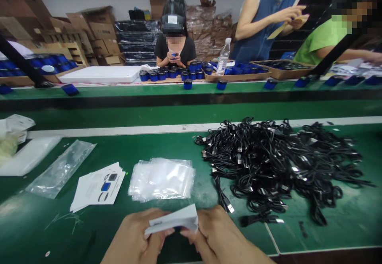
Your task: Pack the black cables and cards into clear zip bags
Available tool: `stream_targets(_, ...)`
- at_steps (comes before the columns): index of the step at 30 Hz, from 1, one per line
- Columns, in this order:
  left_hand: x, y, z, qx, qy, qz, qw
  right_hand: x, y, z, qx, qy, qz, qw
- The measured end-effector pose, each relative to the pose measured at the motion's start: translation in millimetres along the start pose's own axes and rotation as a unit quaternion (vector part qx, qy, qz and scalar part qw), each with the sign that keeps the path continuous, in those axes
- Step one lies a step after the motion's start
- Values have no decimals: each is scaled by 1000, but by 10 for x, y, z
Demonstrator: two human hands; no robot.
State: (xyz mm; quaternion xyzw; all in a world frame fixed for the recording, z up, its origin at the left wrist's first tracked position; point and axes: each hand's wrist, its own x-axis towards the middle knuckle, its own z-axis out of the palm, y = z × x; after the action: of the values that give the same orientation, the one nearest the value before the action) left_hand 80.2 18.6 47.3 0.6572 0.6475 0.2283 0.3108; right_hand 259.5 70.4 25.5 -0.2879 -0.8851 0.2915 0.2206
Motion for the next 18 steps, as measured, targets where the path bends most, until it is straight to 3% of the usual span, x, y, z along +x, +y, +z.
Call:
stream_targets(3,150,-61,57,-19,29,-41,999,77,54,207,-19,43,64,997)
stream_targets(5,251,-97,12,-36,13,-65,997,151,83,212,-23,45,99,994)
stream_targets(9,342,-117,-230,-82,-90,-75,990,303,127,-164,89,-29,90,992)
stream_targets(12,343,-102,-367,-110,-114,-49,986,433,152,-490,201,-74,63,975)
stream_targets(14,352,-104,-379,-117,-94,-35,988,539,157,-573,269,-67,78,958)
stream_targets(18,408,-167,-282,-99,24,-47,994,741,147,-451,379,-21,212,900)
